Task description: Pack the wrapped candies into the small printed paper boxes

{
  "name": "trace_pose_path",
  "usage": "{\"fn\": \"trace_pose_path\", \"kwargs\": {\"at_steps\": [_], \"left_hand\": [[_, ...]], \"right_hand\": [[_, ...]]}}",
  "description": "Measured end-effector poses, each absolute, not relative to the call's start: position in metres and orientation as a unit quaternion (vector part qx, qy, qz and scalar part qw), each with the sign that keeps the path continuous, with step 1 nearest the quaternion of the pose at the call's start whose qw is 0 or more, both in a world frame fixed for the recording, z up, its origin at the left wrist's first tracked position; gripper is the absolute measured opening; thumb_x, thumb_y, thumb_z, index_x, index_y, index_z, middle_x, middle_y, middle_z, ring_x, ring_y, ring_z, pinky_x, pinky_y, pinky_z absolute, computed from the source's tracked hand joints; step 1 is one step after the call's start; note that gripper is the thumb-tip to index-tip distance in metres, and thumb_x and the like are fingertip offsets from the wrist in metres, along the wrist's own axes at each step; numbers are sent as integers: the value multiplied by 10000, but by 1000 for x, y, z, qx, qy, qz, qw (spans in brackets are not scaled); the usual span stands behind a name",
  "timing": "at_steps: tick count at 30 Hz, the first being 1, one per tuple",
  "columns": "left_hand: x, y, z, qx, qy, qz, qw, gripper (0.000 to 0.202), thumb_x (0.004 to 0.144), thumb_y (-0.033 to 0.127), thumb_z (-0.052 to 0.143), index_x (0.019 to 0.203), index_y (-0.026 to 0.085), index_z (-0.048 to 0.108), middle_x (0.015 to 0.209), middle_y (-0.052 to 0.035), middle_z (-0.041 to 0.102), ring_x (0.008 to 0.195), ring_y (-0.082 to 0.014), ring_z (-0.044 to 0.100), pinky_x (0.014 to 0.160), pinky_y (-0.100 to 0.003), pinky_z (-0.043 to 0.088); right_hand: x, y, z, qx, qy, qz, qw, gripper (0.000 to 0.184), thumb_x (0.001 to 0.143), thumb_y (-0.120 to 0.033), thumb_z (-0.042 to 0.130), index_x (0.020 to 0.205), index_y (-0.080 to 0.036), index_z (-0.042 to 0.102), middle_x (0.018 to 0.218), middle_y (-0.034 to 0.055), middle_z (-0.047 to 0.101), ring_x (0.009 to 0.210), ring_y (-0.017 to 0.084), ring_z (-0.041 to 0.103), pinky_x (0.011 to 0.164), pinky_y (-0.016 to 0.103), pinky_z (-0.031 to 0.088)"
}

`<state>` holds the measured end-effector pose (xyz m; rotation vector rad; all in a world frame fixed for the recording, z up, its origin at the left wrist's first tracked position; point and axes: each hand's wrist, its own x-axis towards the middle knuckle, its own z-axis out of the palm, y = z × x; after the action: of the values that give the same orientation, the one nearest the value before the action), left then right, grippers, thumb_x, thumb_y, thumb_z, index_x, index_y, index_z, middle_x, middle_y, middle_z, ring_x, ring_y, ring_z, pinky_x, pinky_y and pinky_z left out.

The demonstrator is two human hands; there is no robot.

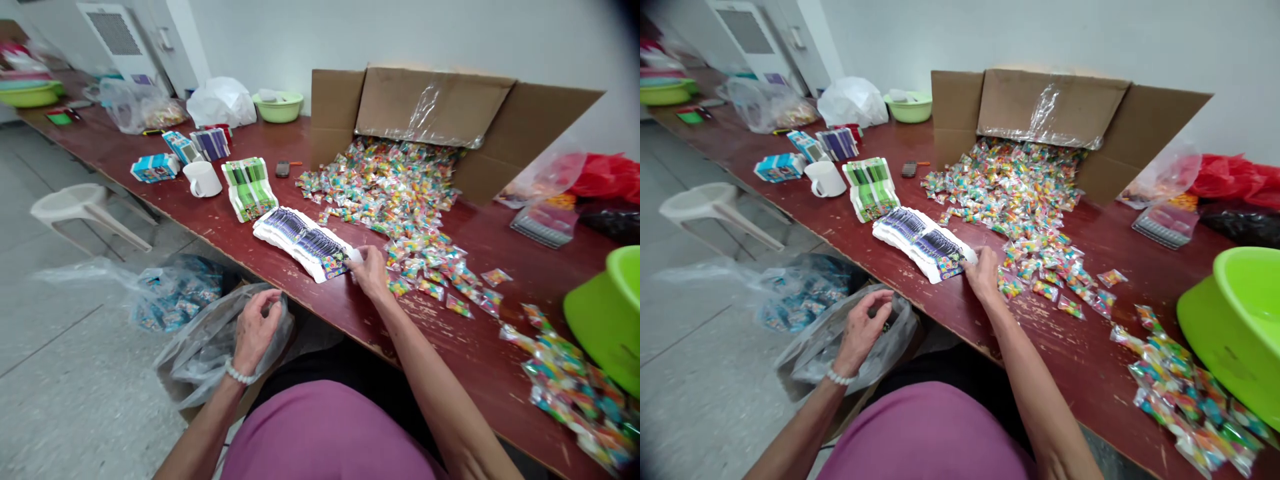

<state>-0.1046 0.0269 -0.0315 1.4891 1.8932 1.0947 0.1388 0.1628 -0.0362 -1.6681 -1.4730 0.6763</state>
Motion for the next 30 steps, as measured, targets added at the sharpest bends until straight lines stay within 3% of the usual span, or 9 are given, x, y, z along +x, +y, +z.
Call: {"fn": "trace_pose_path", "kwargs": {"at_steps": [4,7,11,14,16,19,24,28,30], "left_hand": [[-100,31,-14,569,664,439,205,315,857,332,575,1124,189,663,1041,-74,696,960,-213,650,929,-364,491],[-92,34,9,559,635,471,250,376,880,392,591,1194,192,639,1105,-79,688,1007,-217,638,962,-361,468],[-74,33,33,516,492,419,563,434,882,495,596,1185,188,653,1160,-98,698,1075,-247,649,922,-341,488],[-59,27,31,408,319,288,806,534,768,573,694,1072,134,675,960,-134,736,822,-267,724,718,-341,549],[-51,20,24,348,258,255,864,586,673,573,775,1025,115,676,837,-116,728,680,-258,724,612,-320,550],[-45,12,19,332,268,291,856,555,626,529,834,951,104,687,789,-98,714,640,-234,719,577,-281,542],[-42,7,29,339,371,347,792,373,695,431,824,816,111,676,712,-68,697,566,-196,699,558,-271,536],[-39,9,27,352,429,374,743,351,737,418,794,865,113,675,710,-70,711,552,-192,691,548,-275,531],[-36,11,22,361,449,385,721,353,743,425,785,843,106,671,700,-60,703,573,-174,678,570,-271,531]], "right_hand": [[151,145,-19,-610,-575,348,419,369,809,-564,550,803,-196,576,649,-2,552,566,162,484,548,286,403],[157,124,8,-529,-592,445,414,341,804,-537,630,791,-199,588,575,-46,473,496,113,378,480,240,318],[153,92,41,-412,-605,546,408,278,830,-464,679,815,-196,612,694,-24,568,606,114,475,579,240,397],[144,74,53,-365,-603,599,380,243,866,-434,668,844,-198,617,775,-5,619,687,129,547,655,254,448],[140,65,56,-356,-591,625,366,235,873,-428,669,852,-200,615,760,-11,612,667,124,547,636,249,456],[137,58,53,-359,-564,642,376,245,861,-439,683,889,-202,627,755,-10,609,643,119,548,595,236,459],[136,48,42,-346,-503,682,402,414,811,-426,737,1147,-222,606,917,37,678,702,143,625,602,253,500],[130,35,31,-331,-496,722,350,287,870,-481,652,926,-201,623,615,-15,622,476,151,597,492,274,473],[127,32,27,-390,-512,667,375,306,883,-504,616,838,-201,622,560,-18,597,452,164,588,464,276,456]]}}
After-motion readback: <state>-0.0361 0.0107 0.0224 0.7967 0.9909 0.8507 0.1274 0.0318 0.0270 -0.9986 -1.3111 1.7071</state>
